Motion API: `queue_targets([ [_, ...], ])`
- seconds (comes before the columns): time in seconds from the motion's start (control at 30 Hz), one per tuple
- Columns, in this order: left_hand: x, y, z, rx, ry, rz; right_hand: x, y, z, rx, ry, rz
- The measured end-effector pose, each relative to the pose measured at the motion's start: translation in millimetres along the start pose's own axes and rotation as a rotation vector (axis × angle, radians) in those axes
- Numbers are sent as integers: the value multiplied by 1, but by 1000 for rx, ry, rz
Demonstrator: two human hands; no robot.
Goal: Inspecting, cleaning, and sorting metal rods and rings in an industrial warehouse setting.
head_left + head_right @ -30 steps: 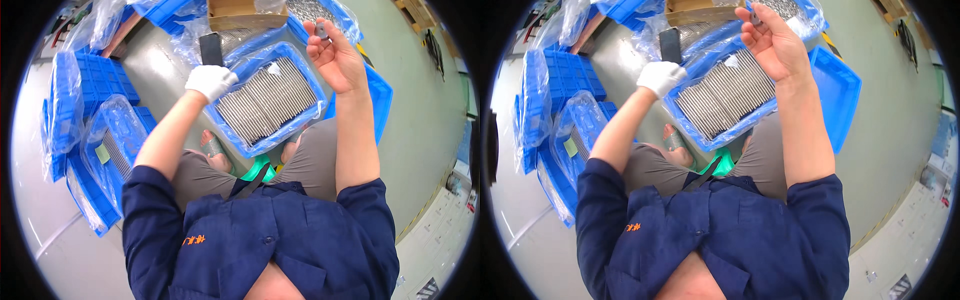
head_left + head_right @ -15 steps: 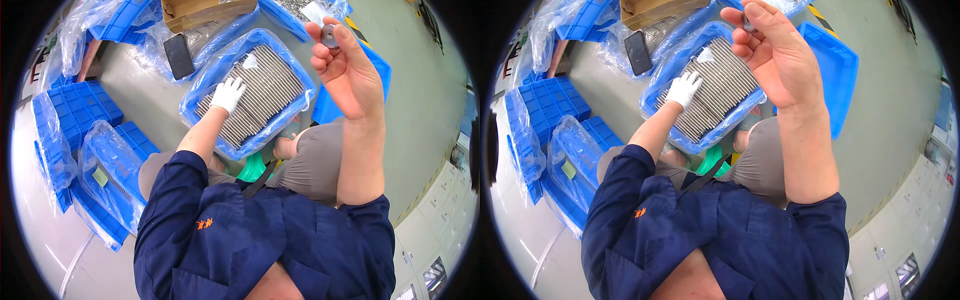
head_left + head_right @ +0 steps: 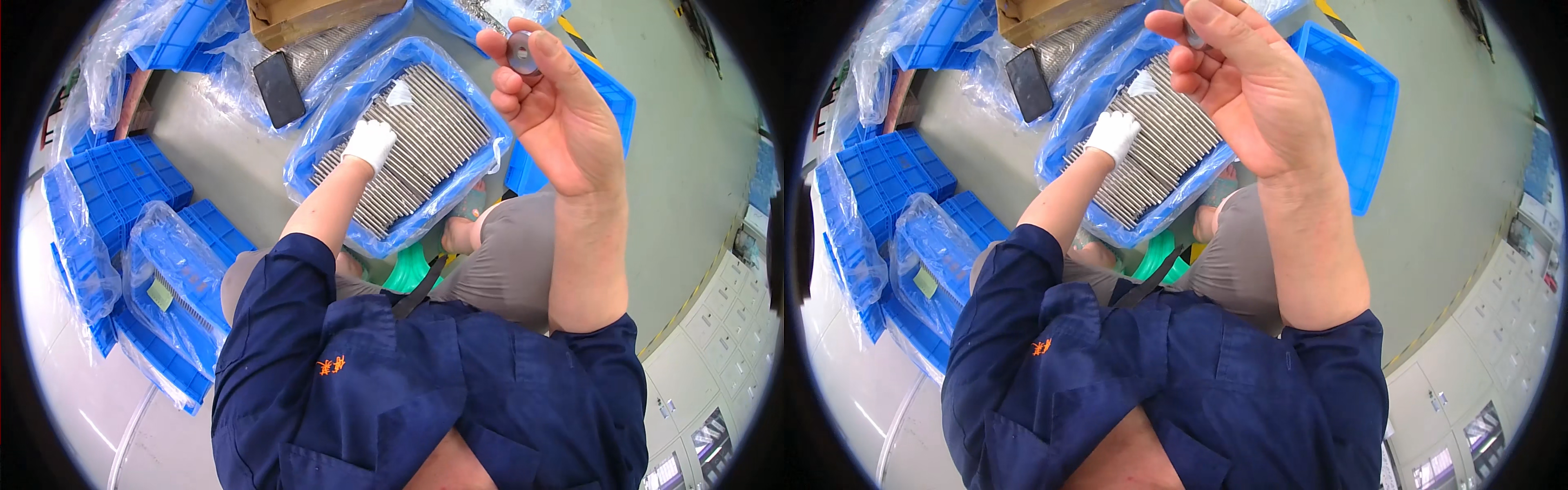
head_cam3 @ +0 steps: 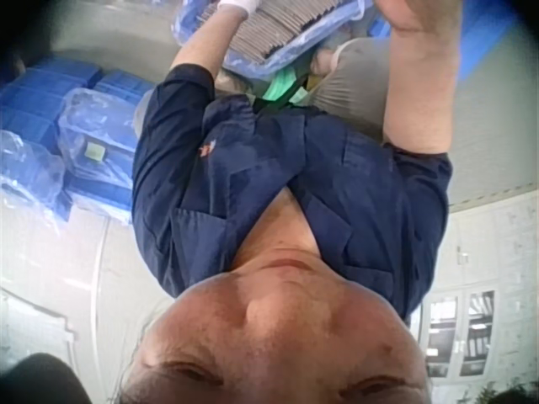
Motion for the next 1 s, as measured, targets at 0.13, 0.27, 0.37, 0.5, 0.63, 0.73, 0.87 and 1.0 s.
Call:
queue_targets([
  [0.13,1,15,-6,-115,68,109,13,5,3,-6,-10,58],
  [0.27,43,-1,-23,29,27,78,8,-10,-1,52,-84,83],
  [0.37,22,-15,-37,161,138,34,-2,-6,-9,39,-89,121],
  [0.5,16,-10,-55,118,232,-104,7,-7,-10,52,-74,167],
  [0.63,-16,-16,-74,87,341,-93,22,-15,-5,99,-44,206],
  [0.73,-44,-16,-87,-22,368,-161,30,-25,3,135,-12,199],
  [0.87,-86,4,-134,-283,357,-297,45,-35,5,155,32,196],
  [1.0,-119,29,-185,-553,31,-662,42,-48,18,103,29,125],
])
Point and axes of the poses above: each hand's wrist, its own z-axis towards the middle knuckle, its own x-axis out of the palm, y = z × x, the point moved 1 cm from there along z, towards the middle knuckle, and after that the axes turned 8 degrees about z, right-handed, at the moved point
